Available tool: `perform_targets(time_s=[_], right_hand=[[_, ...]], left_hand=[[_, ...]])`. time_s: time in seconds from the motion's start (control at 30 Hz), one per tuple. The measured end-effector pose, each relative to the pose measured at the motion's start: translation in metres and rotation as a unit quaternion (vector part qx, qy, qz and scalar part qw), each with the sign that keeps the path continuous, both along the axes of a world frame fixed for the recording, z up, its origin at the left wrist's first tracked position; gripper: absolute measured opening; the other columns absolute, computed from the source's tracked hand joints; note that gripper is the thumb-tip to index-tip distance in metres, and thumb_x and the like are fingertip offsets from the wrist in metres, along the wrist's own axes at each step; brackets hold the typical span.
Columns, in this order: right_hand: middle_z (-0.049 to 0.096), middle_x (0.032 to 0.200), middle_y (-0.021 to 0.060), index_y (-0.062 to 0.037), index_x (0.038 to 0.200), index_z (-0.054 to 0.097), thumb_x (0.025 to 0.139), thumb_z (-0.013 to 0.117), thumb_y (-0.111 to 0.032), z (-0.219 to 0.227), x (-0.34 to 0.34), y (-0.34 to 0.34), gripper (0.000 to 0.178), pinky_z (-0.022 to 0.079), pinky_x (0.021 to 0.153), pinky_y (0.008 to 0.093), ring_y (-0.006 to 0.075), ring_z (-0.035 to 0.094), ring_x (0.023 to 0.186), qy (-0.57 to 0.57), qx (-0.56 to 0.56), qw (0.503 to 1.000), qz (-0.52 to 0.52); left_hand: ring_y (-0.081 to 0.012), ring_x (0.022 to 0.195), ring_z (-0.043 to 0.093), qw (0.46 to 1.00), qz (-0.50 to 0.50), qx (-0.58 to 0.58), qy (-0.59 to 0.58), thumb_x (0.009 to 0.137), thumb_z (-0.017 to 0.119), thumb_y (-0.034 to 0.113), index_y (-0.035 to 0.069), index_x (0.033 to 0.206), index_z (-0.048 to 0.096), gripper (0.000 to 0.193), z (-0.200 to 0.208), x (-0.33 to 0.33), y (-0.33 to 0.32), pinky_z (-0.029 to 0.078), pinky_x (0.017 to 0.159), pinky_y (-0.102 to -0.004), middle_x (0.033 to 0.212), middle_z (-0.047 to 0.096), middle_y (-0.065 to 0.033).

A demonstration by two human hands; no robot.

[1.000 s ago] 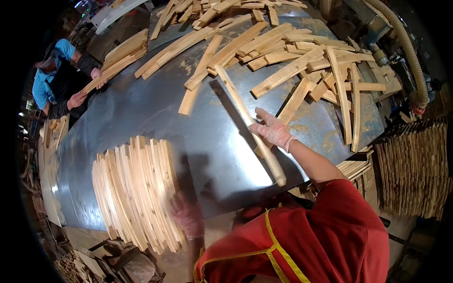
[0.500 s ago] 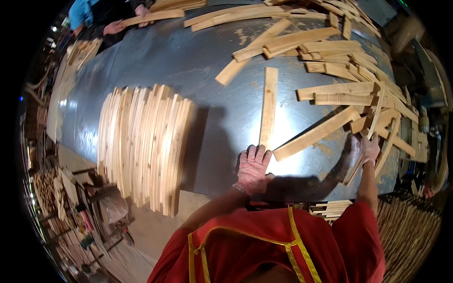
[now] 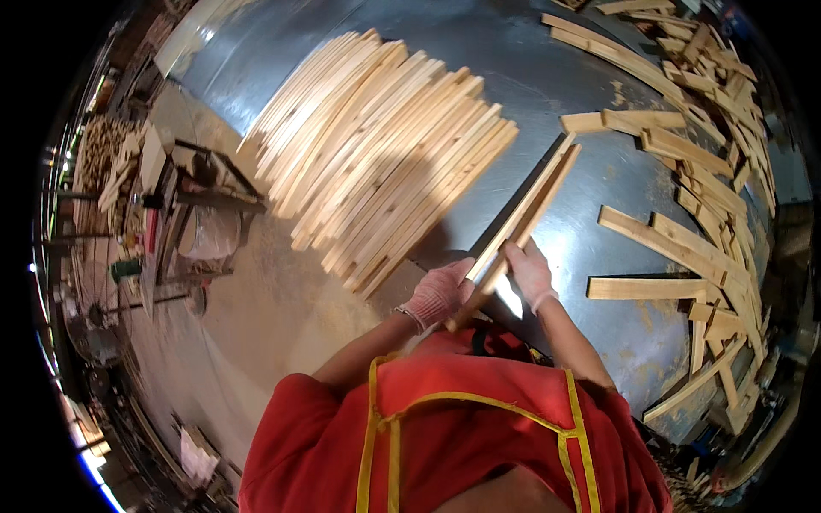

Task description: The person repeatedly picks up thin wooden planks from a large pile on a metal table and stacks them into a neat pile. Another person is visible in the background also handling wood. The camera wearer continues this repetitive stacking process throughout the clip.

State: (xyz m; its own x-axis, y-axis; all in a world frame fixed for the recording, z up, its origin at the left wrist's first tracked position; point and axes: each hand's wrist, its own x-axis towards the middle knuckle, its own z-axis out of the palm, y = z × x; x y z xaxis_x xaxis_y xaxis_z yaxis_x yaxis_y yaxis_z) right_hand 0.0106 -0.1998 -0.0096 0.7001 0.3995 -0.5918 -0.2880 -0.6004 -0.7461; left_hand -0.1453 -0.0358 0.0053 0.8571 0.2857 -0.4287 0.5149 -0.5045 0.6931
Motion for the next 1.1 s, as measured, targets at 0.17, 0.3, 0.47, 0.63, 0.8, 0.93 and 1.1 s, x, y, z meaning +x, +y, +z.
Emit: perform_targets(time_s=[0.17, 0.3, 0.47, 0.63, 0.8, 0.93, 1.1], right_hand=[[0.069, 0.136, 0.0209, -0.0035, 0.156, 0.051, 0.095, 0.071, -0.042, -0.003, 0.012, 0.075, 0.074, 0.049, 0.108, 0.0359, 0.0316, 0.066, 0.123, 0.057, 0.116, 0.978, 0.165], [0.065, 0.145, 0.0224, -0.0011, 0.153, 0.055, 0.086, 0.074, -0.035, 0.04, 0.084, 0.043, 0.077, 0.047, 0.114, 0.0373, 0.0317, 0.061, 0.135, -0.123, -0.036, 0.976, 0.176], [0.061, 0.15, 0.0169, -0.0142, 0.16, 0.048, 0.083, 0.083, -0.033, 0.02, 0.195, -0.136, 0.086, 0.042, 0.121, 0.0482, 0.0399, 0.051, 0.144, -0.382, -0.465, 0.777, 0.182], [0.07, 0.137, 0.0175, -0.016, 0.157, 0.05, 0.086, 0.083, -0.041, 0.029, 0.223, -0.163, 0.083, 0.049, 0.111, 0.0498, 0.0417, 0.061, 0.13, -0.246, -0.503, 0.771, 0.303], [0.071, 0.119, 0.0258, -0.0127, 0.157, 0.047, 0.094, 0.071, -0.055, 0.099, 0.247, -0.098, 0.08, 0.054, 0.098, 0.0519, 0.0446, 0.067, 0.113, -0.45, -0.359, 0.771, 0.272], [0.072, 0.123, 0.0247, -0.0048, 0.154, 0.049, 0.1, 0.064, -0.061, 0.134, 0.27, -0.064, 0.079, 0.051, 0.099, 0.0446, 0.042, 0.069, 0.114, -0.431, -0.178, 0.884, 0.029], [0.066, 0.098, 0.0104, -0.0006, 0.129, 0.06, 0.102, 0.062, -0.063, 0.122, 0.26, -0.06, 0.068, 0.048, 0.08, 0.034, 0.022, 0.06, 0.089, -0.377, -0.059, 0.921, -0.079]], left_hand=[[-0.0375, 0.114, 0.071, 0.94, -0.016, 0.302, -0.156, 0.09, 0.076, 0.02, 0.006, 0.122, 0.069, 0.036, 0.002, -0.044, 0.069, 0.058, 0.092, -0.0485, 0.136, 0.069, -0.0169], [-0.0348, 0.117, 0.068, 0.91, 0.273, 0.278, -0.142, 0.089, 0.078, 0.025, 0.004, 0.134, 0.068, 0.05, -0.015, -0.124, 0.146, 0.055, 0.102, -0.0455, 0.136, 0.067, -0.0184], [-0.0272, 0.117, 0.066, 0.91, 0.402, 0.103, 0.013, 0.091, 0.078, 0.035, 0.002, 0.137, 0.066, 0.058, -0.041, -0.207, 0.175, 0.052, 0.102, -0.0411, 0.129, 0.07, -0.0145], [-0.0185, 0.101, 0.066, 0.81, 0.48, -0.335, 0.026, 0.097, 0.077, 0.049, 0.009, 0.134, 0.07, 0.055, -0.046, -0.197, 0.115, 0.054, 0.093, -0.0398, 0.108, 0.071, -0.0013], [-0.0173, 0.09, 0.065, 0.716, 0.531, -0.449, -0.064, 0.099, 0.074, 0.043, 0.011, 0.119, 0.068, 0.038, -0.083, -0.183, 0.114, 0.054, 0.08, -0.0365, 0.1, 0.068, -0.0022], [-0.0206, 0.086, 0.065, 0.732, 0.495, -0.465, -0.056, 0.102, 0.07, 0.048, 0.009, 0.117, 0.067, 0.042, -0.01, -0.185, 0.129, 0.052, 0.076, -0.0368, 0.099, 0.068, -0.0071], [-0.0282, 0.08, 0.061, 0.677, 0.544, -0.495, -0.012, 0.099, 0.065, 0.067, 0.005, 0.107, 0.063, 0.063, 0.062, -0.167, 0.136, 0.052, 0.079, -0.0422, 0.086, 0.063, -0.0111]])
